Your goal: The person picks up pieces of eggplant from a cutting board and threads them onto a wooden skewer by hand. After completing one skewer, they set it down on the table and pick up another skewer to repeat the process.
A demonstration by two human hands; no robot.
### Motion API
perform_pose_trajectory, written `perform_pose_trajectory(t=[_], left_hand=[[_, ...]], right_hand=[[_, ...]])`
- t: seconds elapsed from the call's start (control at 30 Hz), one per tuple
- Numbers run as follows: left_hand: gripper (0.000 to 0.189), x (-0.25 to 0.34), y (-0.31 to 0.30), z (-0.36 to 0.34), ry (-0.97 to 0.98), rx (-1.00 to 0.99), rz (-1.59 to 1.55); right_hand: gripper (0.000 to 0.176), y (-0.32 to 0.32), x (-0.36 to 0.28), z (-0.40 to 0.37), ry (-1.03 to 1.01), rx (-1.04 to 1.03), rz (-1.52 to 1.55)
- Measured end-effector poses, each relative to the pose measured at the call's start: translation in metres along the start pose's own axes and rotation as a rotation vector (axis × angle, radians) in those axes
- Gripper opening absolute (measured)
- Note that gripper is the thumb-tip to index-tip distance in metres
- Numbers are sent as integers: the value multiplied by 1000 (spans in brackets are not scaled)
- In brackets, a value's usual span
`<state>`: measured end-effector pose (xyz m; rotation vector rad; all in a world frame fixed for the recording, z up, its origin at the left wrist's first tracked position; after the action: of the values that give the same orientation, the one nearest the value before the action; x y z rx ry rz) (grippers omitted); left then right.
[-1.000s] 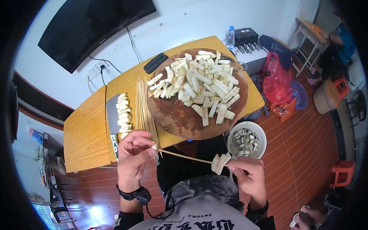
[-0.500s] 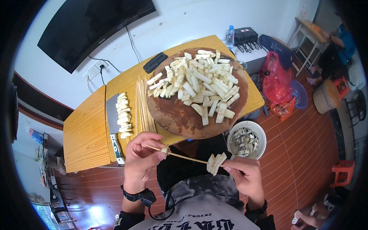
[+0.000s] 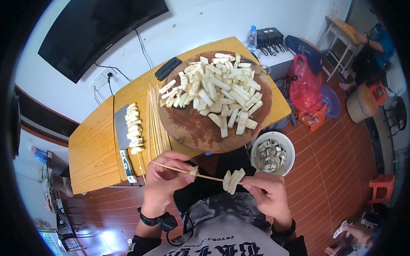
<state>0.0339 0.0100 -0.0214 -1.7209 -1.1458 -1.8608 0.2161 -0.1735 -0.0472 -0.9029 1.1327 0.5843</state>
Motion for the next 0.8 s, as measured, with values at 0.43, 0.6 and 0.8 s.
perform_pose_trajectory(t=[0.43,0.6,0.8], left_hand=[[28,-24,29,-11,-160,-87,-6],[22,-33,34,-13,-51,-54,33],[31,-28,38,-14,-89,-90,-32]], right_hand=[[22,7,-10,2,-34,-9,-45],[22,7,-14,3,-19,4,-89],[19,6,-9,4,-31,1,-69]])
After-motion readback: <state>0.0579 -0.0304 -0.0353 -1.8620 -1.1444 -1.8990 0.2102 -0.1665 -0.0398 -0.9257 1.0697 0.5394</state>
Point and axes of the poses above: each hand's wrist, its own z-axis towards the middle knuckle, its own y-axis out of the palm, x = y × z, the point moved 3 cm from there along z, towards the middle knuckle, and after that the axes turned 4 degrees about y, right-handed, at the moved point
